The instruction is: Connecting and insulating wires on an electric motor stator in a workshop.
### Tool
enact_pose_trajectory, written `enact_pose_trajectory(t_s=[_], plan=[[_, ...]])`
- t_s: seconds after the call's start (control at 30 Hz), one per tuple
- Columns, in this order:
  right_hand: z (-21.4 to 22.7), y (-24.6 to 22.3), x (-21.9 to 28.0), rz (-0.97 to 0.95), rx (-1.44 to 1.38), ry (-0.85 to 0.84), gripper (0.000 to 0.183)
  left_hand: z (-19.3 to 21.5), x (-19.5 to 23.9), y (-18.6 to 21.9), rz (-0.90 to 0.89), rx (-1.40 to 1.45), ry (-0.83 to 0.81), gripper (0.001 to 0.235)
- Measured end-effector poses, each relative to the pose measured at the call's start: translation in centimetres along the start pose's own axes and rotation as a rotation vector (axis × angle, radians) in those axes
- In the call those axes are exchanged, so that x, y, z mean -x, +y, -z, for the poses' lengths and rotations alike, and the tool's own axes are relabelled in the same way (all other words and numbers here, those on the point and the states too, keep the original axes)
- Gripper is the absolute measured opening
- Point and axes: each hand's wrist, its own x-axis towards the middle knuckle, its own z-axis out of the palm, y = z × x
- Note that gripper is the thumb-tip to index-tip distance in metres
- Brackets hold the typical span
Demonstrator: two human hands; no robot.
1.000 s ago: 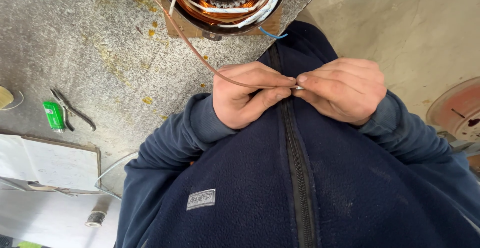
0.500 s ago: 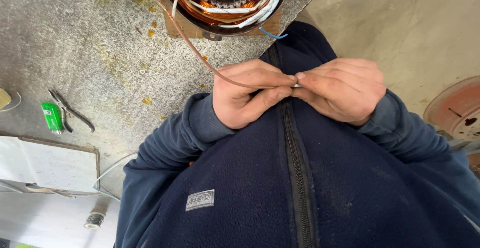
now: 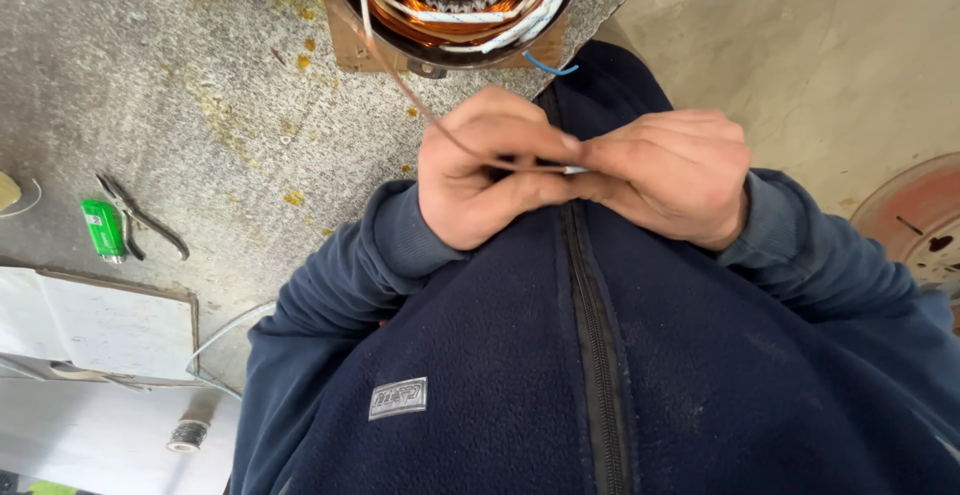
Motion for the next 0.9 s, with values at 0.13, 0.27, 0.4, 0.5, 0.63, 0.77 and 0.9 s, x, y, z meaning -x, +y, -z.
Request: enact_pose_trajectory(t_s=[0.13,0.27,0.4,0.5,0.63,0.77,0.9], plan=[[0.0,-0.1,-0.6,-0.07,0.019,-0.014,0.029,0.3,0.2,0.0,0.052,0.1,0.119,0.019],[-0.8,-0.2,-0.8,-0.093,-0.011,-0.022,0.027,0.1,-0.3,0.6,-0.026,0.02,0.084,0.013],[0.0,-0.6,-1.4,-0.117,0.041,-0.052,0.032,0.5,0.3,0.3,0.001,0.114,0.162,0.014],[-0.1,-0.2,-0.5,-0.141,0.068,-0.083,0.025,0.3,0.4,0.4,0.026,0.121,0.221,0.011],[-0.5,-0.3,-0.7,-0.125,0.078,-0.062,0.023,-0.1,0.3,-0.3,0.019,0.147,0.209,0.014],[-0.5,-0.2,-1.0,-0.105,0.113,-0.077,0.021,0.4,0.0,-0.3,-0.041,0.139,0.183,0.015],[-0.3,-0.6,-0.9,-0.131,0.13,-0.078,0.019,0.2,0.2,-0.2,0.055,0.333,0.234,0.025]])
